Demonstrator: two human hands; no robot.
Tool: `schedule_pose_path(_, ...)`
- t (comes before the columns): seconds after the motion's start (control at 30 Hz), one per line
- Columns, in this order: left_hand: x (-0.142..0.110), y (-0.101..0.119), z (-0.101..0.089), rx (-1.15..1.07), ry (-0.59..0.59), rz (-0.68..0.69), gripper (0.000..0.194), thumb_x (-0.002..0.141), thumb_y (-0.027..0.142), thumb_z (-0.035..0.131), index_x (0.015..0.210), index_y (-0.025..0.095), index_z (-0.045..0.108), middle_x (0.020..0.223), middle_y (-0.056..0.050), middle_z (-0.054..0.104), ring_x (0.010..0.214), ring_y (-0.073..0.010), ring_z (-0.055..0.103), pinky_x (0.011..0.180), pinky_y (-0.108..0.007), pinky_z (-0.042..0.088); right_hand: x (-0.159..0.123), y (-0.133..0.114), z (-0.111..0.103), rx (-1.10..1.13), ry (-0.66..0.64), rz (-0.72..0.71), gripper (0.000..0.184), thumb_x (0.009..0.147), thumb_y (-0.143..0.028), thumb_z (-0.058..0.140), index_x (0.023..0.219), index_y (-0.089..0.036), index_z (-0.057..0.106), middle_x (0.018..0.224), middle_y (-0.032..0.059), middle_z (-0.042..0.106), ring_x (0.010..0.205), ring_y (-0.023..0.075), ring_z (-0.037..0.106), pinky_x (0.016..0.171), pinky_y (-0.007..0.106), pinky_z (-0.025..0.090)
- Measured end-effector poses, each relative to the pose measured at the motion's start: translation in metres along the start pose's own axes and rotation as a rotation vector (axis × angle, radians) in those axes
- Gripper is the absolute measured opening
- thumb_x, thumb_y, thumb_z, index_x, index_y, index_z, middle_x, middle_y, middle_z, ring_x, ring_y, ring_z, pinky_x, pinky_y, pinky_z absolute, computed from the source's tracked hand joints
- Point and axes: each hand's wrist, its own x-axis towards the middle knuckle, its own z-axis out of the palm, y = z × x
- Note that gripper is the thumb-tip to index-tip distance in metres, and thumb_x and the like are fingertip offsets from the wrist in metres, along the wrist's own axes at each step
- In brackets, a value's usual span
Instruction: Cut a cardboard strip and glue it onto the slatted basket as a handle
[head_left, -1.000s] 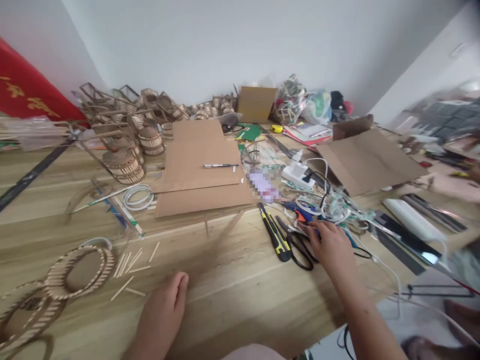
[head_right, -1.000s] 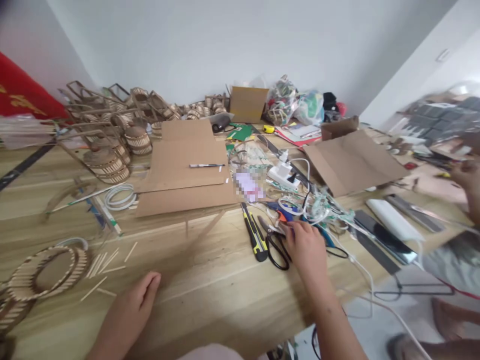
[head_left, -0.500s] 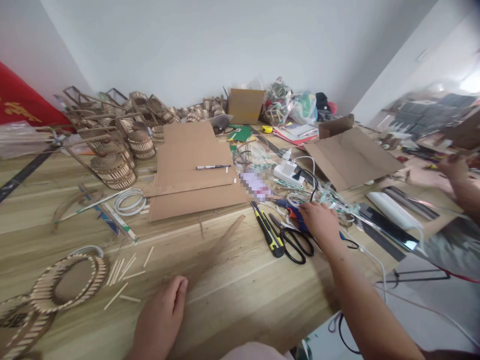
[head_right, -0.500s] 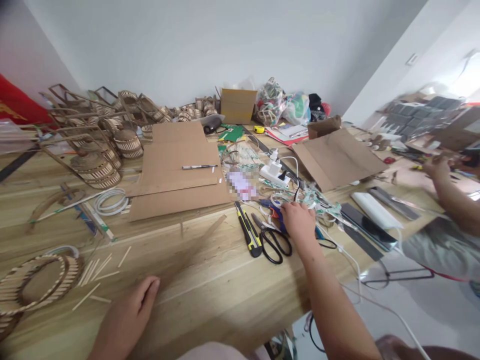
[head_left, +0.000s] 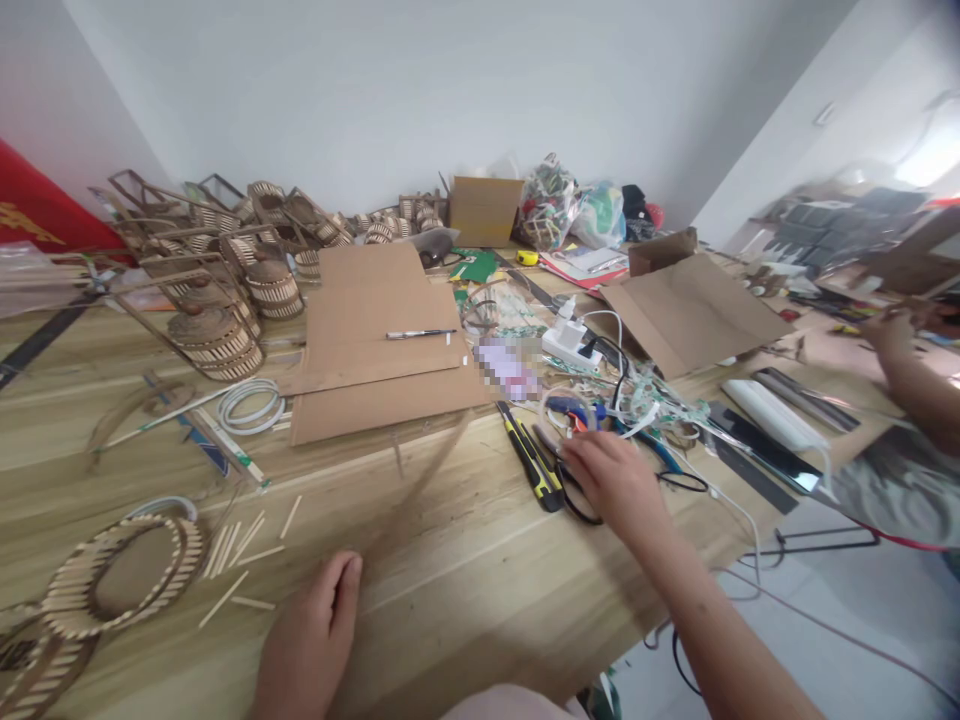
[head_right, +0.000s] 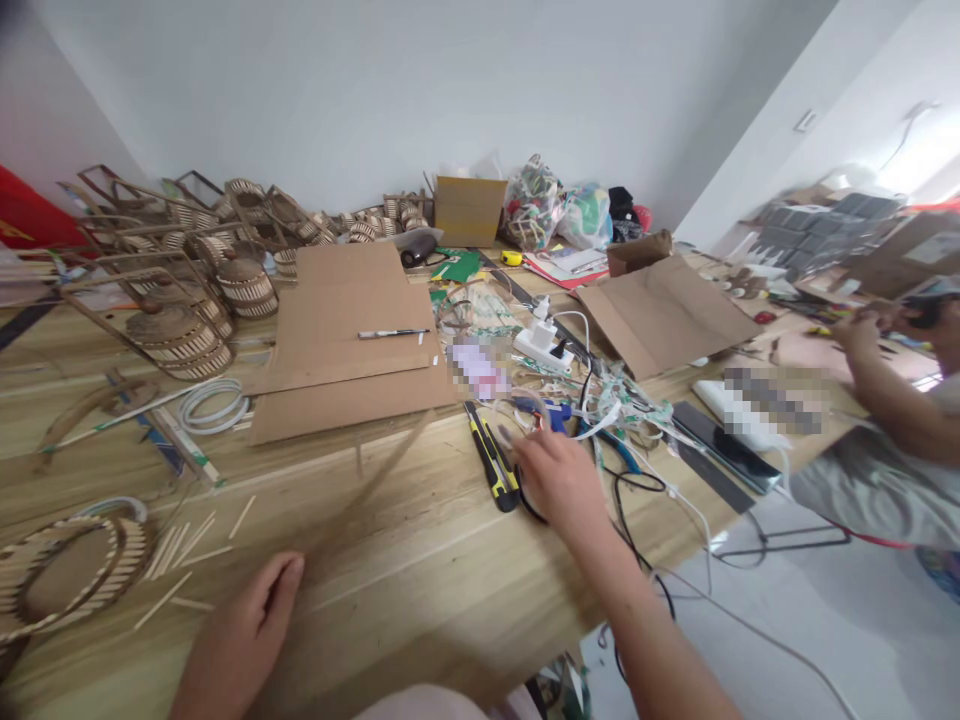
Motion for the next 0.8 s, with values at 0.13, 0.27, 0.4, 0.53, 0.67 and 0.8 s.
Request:
schedule_pose_path(0.13,0.000,-0.003,-0.005,0.013,0.189,-0.012,0.042,0.091,0.047,0.031,0.087,0.024,0.065,0.086,-0.008,0.078,0.076,-0.0248,0.074,0.062,-0.031,0.055,-0.004,-0.055,0.021,0.101,-0.119,-0.234,0.025,0.096,-0.019,0.047,0.103,-0.020,0.072,0.093,0.0095,0.072,0.084,0.0220,0.066,0.074,0.034,0.051)
schedule_pose_path(0.27,0.001,-0.008,0.000,0.025,0.257,0.055,0.041,0.091,0.047,0.032,0.088,0.024,0.066,0.085,-0.007,0.078,0.075,-0.0230,0.074,0.061,-0.029,0.056,-0.005,-0.063,0.036,0.206,-0.145,-0.187,0.034,0.096,-0.028,0.049,0.127,-0.019,0.062,0.117,0.0123,0.070,0.102,0.0240,0.067,0.084,0.036,0.054)
schedule_pose_path(0.4,0.001,-0.013,0.005,0.027,0.255,0.092,0.040,0.091,0.046,0.034,0.087,0.024,0.066,0.083,-0.006,0.078,0.074,-0.0219,0.074,0.061,-0.028,0.057,-0.014,-0.010,0.037,0.069,0.060,0.063,0.030,0.097,-0.023,0.042,0.112,-0.019,0.067,0.106,0.0120,0.073,0.098,0.0273,0.066,0.088,0.044,0.052)
schedule_pose_path(0.53,0.001,-0.013,0.006,0.029,0.217,0.106,0.039,0.091,0.045,0.035,0.087,0.025,0.068,0.086,-0.005,0.078,0.075,-0.0219,0.074,0.060,-0.028,0.056,-0.028,0.044,0.039,-0.174,0.121,0.224,0.033,0.093,-0.018,0.040,0.117,-0.011,0.063,0.111,0.0178,0.071,0.102,0.0307,0.063,0.091,0.048,0.048)
schedule_pose_path(0.67,0.000,-0.013,0.006,0.028,0.161,0.087,0.037,0.091,0.043,0.036,0.088,0.026,0.068,0.085,-0.004,0.078,0.076,-0.0210,0.075,0.063,-0.026,0.057,-0.038,0.061,0.044,-0.185,0.083,0.263,0.031,0.092,-0.023,0.043,0.110,-0.013,0.066,0.097,0.0153,0.072,0.089,0.0296,0.063,0.085,0.046,0.049)
schedule_pose_path(0.8,0.000,-0.014,0.006,0.034,0.161,0.068,0.037,0.090,0.044,0.036,0.087,0.026,0.069,0.084,-0.004,0.078,0.076,-0.0213,0.075,0.063,-0.026,0.057,-0.042,0.059,0.046,-0.164,0.071,0.289,0.029,0.093,-0.028,0.044,0.104,-0.016,0.068,0.095,0.0139,0.070,0.090,0.0282,0.061,0.084,0.042,0.050)
